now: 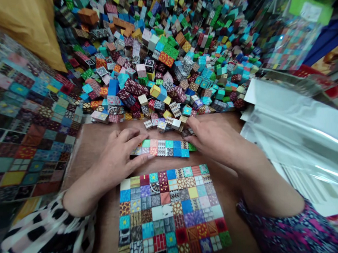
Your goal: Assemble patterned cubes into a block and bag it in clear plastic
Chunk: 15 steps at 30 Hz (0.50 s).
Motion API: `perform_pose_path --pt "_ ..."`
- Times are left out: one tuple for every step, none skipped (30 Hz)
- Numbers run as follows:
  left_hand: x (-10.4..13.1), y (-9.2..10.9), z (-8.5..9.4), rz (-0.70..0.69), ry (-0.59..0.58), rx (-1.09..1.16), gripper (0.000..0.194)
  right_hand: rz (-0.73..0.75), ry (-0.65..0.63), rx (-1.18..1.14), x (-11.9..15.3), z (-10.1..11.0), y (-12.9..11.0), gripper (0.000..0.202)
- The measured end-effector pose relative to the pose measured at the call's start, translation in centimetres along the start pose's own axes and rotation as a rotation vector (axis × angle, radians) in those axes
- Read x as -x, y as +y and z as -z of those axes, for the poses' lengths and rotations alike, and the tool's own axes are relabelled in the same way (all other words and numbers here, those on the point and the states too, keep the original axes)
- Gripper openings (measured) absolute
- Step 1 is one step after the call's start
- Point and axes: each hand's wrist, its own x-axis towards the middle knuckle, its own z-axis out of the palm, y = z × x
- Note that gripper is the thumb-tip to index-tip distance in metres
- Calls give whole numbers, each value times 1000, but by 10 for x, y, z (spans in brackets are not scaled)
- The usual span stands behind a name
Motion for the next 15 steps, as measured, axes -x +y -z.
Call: perform_pose_path --pt "0 0 -1 1 8 -4 72 2 -1 -1 0 0 0 29" --pt "1 -1 -1 2 12 -6 71 5 0 -2 0 1 1 29" --pt "1 -1 -2 6 10 -5 70 8 1 -3 0 1 1 29" --pt "1 -1 -2 10 3 -2 69 13 4 -5 0 1 1 28" --pt "1 -1 -2 14 2 0 68 18 7 -10 0 0 2 28" --pt "1 -1 -1 17 3 2 68 22 10 -14 0 0 3 29" --pt "1 -1 -1 14 -2 5 67 23 14 -19 0 -1 3 29" --pt "1 -1 0 9 -6 8 68 20 17 -23 1 -1 4 29" --pt "1 -1 0 4 -7 10 68 16 19 -30 2 -1 5 29" --pt "1 -2 0 -2 -10 10 68 10 19 -38 3 0 6 29" --pt "1 -2 0 -8 -8 7 68 5 19 -48 4 2 7 28" --pt "1 -3 -1 -12 -4 2 68 1 19 -60 5 4 9 28" --pt "2 -3 -2 -14 6 -5 68 -1 19 -74 6 7 10 28" --pt "2 -4 -3 -17 15 -11 68 0 21 -88 8 9 12 28" --pt "2 -4 -3 -19 18 -13 68 3 22 -101 9 12 13 29"
